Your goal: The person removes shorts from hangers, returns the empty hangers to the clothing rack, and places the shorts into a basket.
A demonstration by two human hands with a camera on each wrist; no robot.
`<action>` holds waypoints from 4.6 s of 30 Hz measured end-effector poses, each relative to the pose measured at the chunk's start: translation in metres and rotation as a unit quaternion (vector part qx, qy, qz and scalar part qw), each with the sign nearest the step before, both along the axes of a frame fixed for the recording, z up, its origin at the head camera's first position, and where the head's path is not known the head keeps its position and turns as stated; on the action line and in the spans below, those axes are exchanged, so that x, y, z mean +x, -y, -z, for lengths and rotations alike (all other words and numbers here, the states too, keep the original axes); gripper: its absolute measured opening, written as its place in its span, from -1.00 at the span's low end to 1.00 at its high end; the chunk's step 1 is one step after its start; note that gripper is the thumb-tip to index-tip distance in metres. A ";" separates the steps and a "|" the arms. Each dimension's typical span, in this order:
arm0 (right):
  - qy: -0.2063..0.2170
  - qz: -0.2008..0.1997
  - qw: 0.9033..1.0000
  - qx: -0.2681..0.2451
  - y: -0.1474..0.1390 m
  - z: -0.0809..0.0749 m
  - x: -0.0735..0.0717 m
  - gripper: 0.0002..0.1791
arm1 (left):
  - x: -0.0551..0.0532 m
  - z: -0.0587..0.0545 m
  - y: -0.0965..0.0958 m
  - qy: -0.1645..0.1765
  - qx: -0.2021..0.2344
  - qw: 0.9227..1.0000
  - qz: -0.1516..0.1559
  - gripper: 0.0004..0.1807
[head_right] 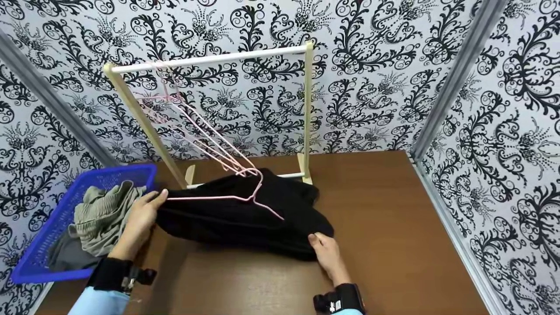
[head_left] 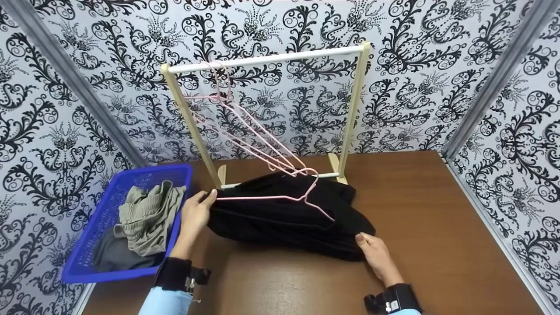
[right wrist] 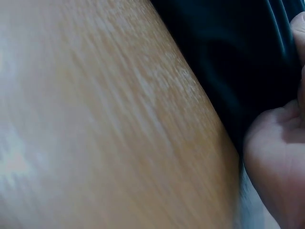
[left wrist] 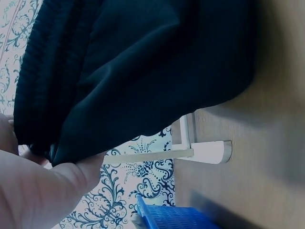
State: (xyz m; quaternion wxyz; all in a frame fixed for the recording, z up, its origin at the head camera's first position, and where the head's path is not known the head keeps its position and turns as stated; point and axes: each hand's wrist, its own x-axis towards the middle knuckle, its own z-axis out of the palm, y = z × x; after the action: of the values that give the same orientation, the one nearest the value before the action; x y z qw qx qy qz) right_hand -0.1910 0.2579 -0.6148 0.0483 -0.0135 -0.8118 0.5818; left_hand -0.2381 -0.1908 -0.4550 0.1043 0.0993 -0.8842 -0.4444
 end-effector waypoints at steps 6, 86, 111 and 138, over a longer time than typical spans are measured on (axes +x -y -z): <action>-0.004 0.012 1.000 0.010 0.003 0.000 0.000 -0.53 | 0.000 -0.003 0.006 0.024 0.053 0.998 0.001 -0.53; 0.043 0.012 0.999 -0.007 -0.004 -0.003 0.010 -0.43 | -0.003 0.056 -0.004 -0.121 0.013 0.992 0.020 -0.83; 0.037 0.015 0.999 0.007 -0.005 -0.006 0.009 -0.43 | 0.001 0.076 -0.028 -0.012 0.453 0.891 0.000 -0.51; 0.004 0.034 0.999 0.002 0.000 -0.002 0.005 -0.56 | 0.001 0.078 -0.038 0.016 0.302 0.953 -0.019 -0.52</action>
State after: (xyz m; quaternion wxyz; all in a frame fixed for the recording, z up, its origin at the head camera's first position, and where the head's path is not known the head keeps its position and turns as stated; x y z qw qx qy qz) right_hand -0.1860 0.2578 -0.6132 0.0653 -0.0431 -0.8121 0.5783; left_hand -0.2367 -0.1532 -0.5330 0.0633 0.1501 -0.7083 -0.6869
